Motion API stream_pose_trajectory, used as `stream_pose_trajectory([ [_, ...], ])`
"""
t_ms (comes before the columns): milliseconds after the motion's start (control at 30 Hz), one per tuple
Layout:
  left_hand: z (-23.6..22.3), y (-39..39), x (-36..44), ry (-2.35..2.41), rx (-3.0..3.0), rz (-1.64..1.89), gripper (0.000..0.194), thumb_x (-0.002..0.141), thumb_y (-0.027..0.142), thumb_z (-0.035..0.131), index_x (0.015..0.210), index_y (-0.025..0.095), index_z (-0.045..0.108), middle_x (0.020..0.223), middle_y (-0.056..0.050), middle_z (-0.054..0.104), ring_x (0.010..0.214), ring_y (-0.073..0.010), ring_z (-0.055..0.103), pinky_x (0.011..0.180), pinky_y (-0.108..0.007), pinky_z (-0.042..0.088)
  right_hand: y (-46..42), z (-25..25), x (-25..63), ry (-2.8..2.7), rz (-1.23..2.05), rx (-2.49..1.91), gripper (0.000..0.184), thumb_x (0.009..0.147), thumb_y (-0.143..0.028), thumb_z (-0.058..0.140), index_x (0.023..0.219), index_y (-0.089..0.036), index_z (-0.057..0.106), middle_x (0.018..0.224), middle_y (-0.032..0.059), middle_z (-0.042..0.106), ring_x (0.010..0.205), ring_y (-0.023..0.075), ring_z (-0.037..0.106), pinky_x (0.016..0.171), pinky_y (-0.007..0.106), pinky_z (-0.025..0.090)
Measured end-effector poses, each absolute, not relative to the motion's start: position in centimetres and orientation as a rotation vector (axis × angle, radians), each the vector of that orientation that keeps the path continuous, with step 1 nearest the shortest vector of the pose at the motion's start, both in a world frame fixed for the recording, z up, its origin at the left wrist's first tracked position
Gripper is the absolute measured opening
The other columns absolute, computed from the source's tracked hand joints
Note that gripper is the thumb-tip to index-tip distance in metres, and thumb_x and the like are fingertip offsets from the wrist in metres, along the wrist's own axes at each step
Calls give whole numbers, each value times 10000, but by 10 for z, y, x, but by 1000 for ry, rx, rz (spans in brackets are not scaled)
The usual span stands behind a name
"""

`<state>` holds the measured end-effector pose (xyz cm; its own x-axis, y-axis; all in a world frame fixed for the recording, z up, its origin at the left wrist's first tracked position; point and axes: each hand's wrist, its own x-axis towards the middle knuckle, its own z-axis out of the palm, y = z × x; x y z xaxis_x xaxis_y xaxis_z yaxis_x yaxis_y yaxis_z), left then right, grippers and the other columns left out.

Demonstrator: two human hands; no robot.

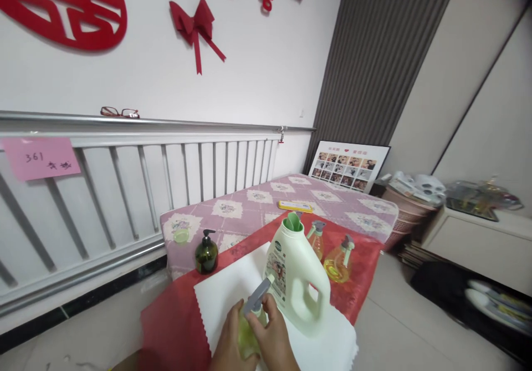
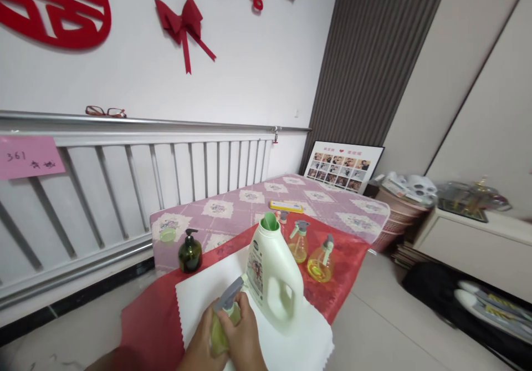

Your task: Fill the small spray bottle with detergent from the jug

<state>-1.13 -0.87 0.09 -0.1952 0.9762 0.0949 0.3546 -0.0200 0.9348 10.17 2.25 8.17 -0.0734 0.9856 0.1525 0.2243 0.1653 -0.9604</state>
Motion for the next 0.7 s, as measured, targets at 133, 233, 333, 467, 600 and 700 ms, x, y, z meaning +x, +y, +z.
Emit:
stream_pose_trajectory([
  [133, 23, -15, -25, 1544, 1340, 1185, 827, 610, 176, 536, 1420, 163, 368, 1549, -150, 458, 1456, -277, 420, 1184, -439, 386, 22, 78, 101, -1436, 1038, -1209, 166, 686, -273, 656, 803, -233, 546, 781, -10, 659, 813, 222, 618, 796, 350, 492],
  [233, 54, -15, -20, 1588, 1237, 1284, 607, 687, 291, 536, 1284, 195, 481, 1407, -137, 593, 1316, -276, 562, 1092, -445, 462, 20, 73, 98, -1377, 1087, -1185, 193, 668, -226, 648, 820, -239, 529, 811, -10, 670, 842, 216, 617, 805, 343, 494],
  [333, 82, -13, -3, 1658, 1200, 1322, 452, 662, 336, 594, 1097, 225, 549, 1114, -65, 705, 983, -218, 684, 957, -368, 518, 18, 72, 95, -1329, 1156, -1156, 215, 668, -217, 646, 808, -258, 488, 736, -40, 659, 736, 190, 620, 692, 310, 507],
  [467, 102, -8, 12, 1770, 1150, 1250, 359, 659, 378, 623, 977, 233, 543, 901, -11, 671, 717, -177, 638, 751, -326, 523, 14, 76, 92, -1235, 1293, -1101, 295, 690, -269, 682, 804, -279, 410, 656, -61, 658, 653, 178, 630, 625, 295, 509],
  [600, 106, -7, 11, 1797, 1183, 1228, 293, 680, 415, 605, 911, 241, 553, 819, 19, 645, 717, -178, 616, 743, -318, 495, 14, 72, 88, -1131, 1370, -1032, 341, 665, -272, 693, 827, -282, 393, 685, -53, 673, 686, 191, 669, 656, 313, 536],
  [700, 102, -6, 1, 1805, 1243, 1174, 262, 683, 400, 605, 894, 249, 572, 743, 52, 611, 680, -158, 576, 708, -289, 481, 16, 55, 83, -1087, 1321, -1040, 287, 672, -304, 663, 840, -270, 433, 714, -36, 684, 646, 188, 667, 643, 329, 548],
])
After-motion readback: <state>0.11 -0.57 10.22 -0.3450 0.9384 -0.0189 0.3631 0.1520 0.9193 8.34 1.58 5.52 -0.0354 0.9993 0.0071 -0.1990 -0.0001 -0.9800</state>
